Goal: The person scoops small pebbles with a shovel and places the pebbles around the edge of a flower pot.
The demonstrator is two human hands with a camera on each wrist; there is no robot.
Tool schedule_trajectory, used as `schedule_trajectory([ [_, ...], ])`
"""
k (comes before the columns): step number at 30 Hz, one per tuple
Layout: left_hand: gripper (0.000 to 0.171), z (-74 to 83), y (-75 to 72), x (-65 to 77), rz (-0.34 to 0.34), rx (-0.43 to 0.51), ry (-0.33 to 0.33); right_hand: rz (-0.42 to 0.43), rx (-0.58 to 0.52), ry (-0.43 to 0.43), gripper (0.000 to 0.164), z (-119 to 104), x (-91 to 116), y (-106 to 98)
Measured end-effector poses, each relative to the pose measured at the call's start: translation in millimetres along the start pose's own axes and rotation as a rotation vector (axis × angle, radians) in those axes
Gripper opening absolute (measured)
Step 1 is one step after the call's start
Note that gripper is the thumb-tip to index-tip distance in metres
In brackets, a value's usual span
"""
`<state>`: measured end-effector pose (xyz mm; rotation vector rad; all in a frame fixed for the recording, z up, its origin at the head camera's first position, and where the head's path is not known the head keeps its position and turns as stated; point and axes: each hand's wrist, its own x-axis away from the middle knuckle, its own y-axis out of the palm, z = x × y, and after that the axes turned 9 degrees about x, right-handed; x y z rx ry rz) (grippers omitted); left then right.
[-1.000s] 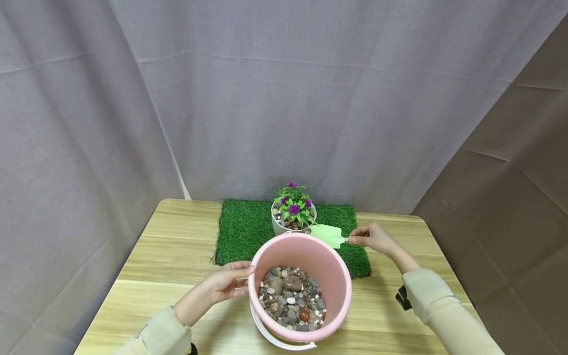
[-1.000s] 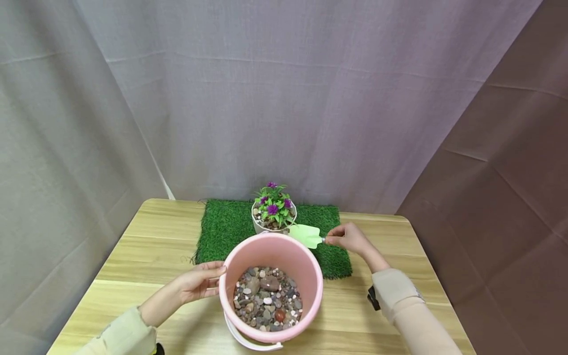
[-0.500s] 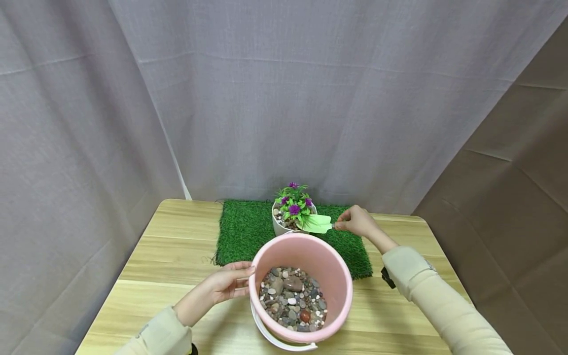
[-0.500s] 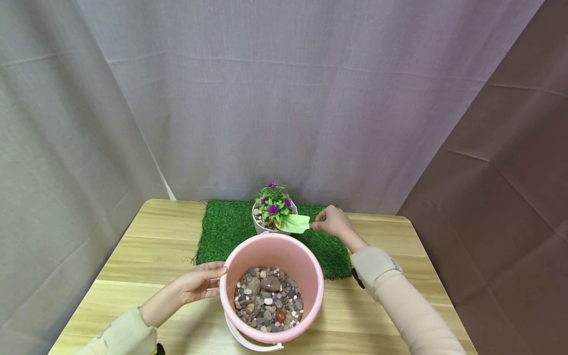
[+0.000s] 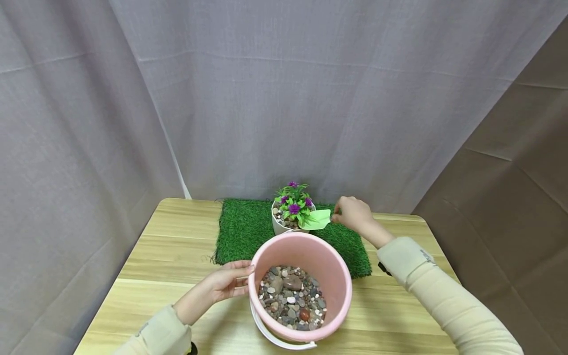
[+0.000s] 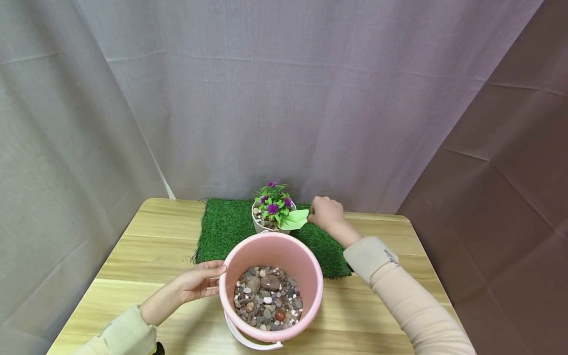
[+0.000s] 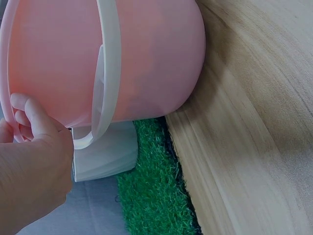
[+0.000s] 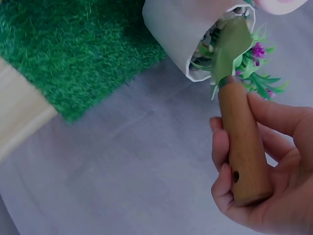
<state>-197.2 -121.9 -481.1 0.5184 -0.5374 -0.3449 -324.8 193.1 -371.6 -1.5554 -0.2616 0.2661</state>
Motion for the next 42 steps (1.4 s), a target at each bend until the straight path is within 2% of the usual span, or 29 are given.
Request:
schedule_trajectory([
  [4,0.02,0.6,-0.2,0.2,-0.003,0.002,0.0,0.113,0.11,-0.051,0.023,-6,2,-2],
  [6,0.021,0.9,-0.2,0.1,-0.004,0.0,-0.001,0.127,0.129,-0.054,0.025,-8,3,-4],
  [14,0.026,0.6,-1.1,-0.3,-0.007,-0.007,0.001,-0.014,0.052,-0.023,0.01,4,10,-15],
  [21,0.023,0.8,-2.1,0.8,-0.02,-0.013,0.008,-0.076,0.01,0.03,0.012,31,25,-16],
  [30,0.023,0.0,-3.1,-0.3,-0.026,-0.015,0.001,-0.144,-0.071,-0.002,0.014,61,51,9],
  [37,0.04,0.1,-11.3,-6.2,-0.161,-0.018,-0.003,-0.131,-0.149,0.045,0.02,74,68,37],
  [42,0.026,-0.1,-13.5,-8.9,-0.21,-0.018,-0.001,-0.187,-0.204,0.108,0.03,81,80,55],
])
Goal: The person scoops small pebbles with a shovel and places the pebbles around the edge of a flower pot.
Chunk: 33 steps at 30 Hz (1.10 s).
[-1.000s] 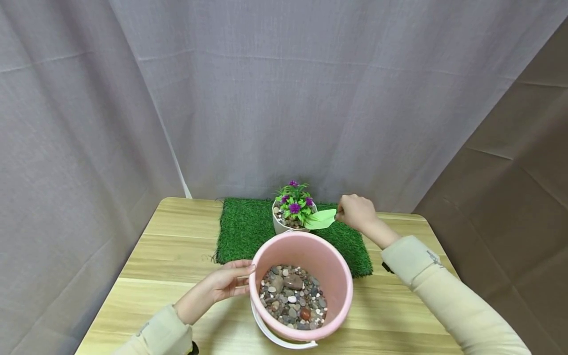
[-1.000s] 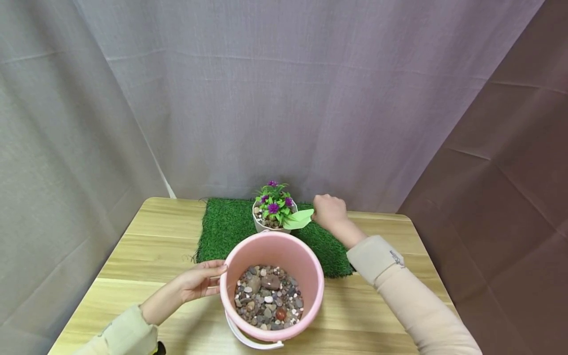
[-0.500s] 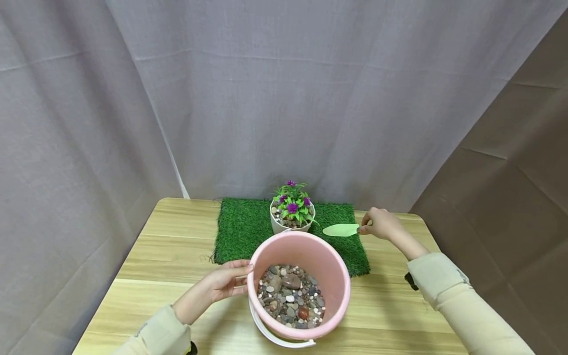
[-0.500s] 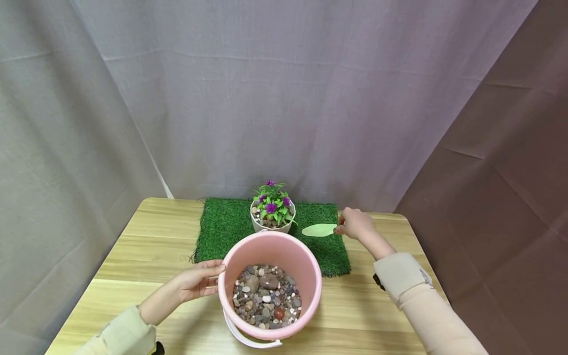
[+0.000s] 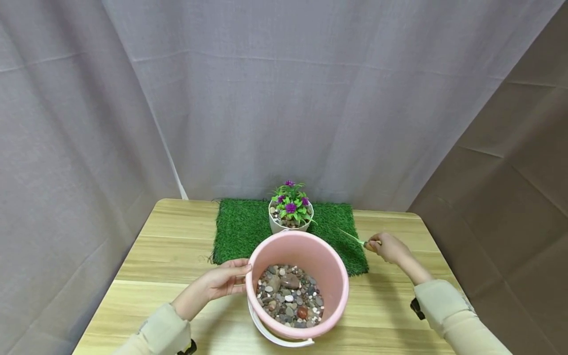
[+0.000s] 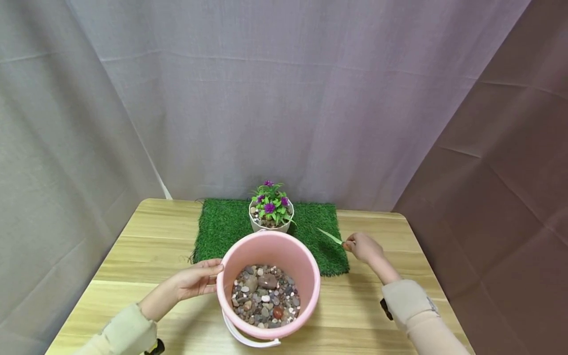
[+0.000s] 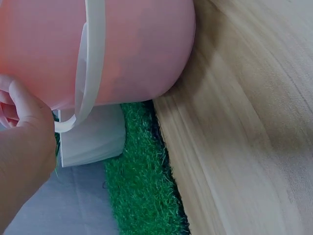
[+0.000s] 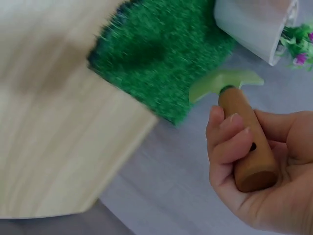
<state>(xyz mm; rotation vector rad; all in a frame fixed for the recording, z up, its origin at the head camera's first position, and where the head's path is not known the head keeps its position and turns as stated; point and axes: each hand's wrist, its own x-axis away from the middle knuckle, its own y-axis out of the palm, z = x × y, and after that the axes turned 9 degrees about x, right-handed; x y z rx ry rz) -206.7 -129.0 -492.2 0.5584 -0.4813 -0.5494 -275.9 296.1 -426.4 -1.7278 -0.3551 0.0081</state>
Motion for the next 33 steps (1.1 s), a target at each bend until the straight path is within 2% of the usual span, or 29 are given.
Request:
schedule_trajectory([
  [3,0.019,0.1,0.1,0.3,-0.014,0.01,0.001,-0.065,-0.154,0.002,0.035,6,6,15],
  [7,0.014,-0.1,-0.1,1.0,-0.028,0.021,0.001,-0.158,-0.416,-0.025,0.03,11,13,37],
  [10,0.014,-0.6,-0.5,1.8,-0.037,0.025,0.004,-0.152,-0.497,-0.004,0.026,12,18,56],
  [17,0.016,-4.2,-0.5,2.5,-0.001,0.029,0.047,0.052,-0.475,0.124,0.027,4,20,112],
  [21,0.017,-7.4,-0.1,0.5,0.022,0.03,0.076,0.189,-0.384,0.156,0.028,-2,22,137],
  [25,0.013,-10.7,0.0,-1.8,0.034,0.018,0.086,0.307,-0.305,0.186,0.019,-4,22,156],
  [29,0.008,-13.5,-0.3,-2.2,0.029,0.034,0.1,0.331,-0.3,0.232,0.009,-4,20,170],
  [33,0.009,-15.3,-1.4,-2.4,0.01,0.048,0.124,0.339,-0.285,0.258,0.015,-5,17,177],
])
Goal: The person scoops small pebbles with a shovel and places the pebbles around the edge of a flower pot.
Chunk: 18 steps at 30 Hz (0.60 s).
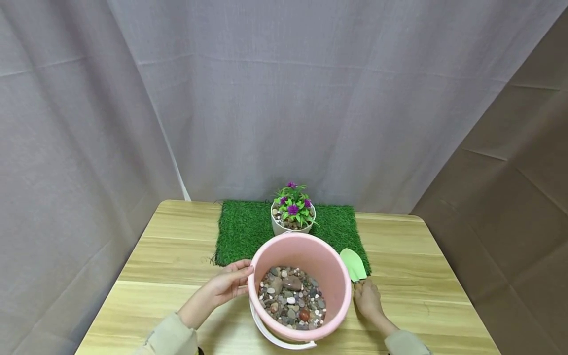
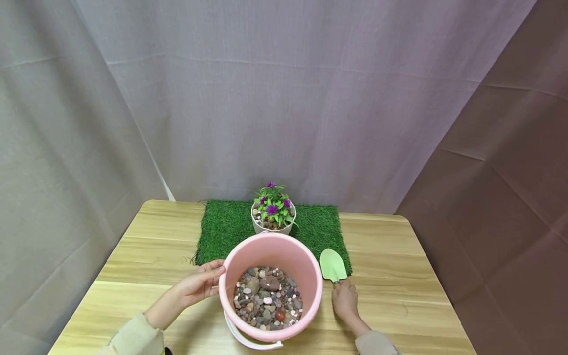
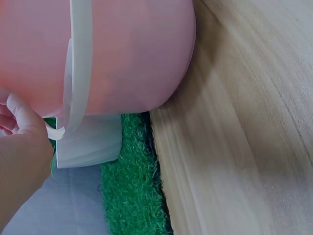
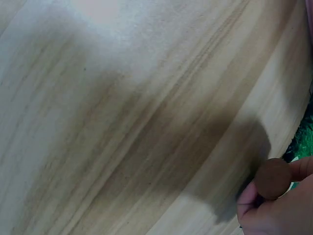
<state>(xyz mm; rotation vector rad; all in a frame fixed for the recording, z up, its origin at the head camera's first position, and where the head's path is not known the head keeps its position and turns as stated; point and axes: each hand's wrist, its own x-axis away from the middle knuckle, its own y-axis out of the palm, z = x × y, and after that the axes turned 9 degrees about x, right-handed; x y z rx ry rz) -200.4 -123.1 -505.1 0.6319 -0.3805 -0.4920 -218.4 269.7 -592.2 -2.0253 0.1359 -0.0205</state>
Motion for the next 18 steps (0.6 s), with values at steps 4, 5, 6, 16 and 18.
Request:
schedule_trajectory([
  [4,0.016,-2.8,-0.8,-0.9,-0.031,0.028,0.023,0.017,0.042,-0.015,0.018,0,-1,2],
  [5,0.017,-3.3,-0.8,-0.9,-0.046,0.046,0.03,0.011,0.059,-0.018,0.018,0,-1,2],
  [6,0.019,-3.9,-0.8,-0.8,-0.06,0.068,0.034,0.005,0.075,-0.022,0.017,0,0,1],
  [16,0.023,-8.4,-0.8,1.3,-0.043,0.147,0.012,-0.064,0.175,-0.083,0.016,2,-5,-13],
  [18,0.022,-10.2,-3.2,2.1,0.021,0.091,-0.003,-0.085,0.18,-0.099,0.018,5,-6,-18],
])
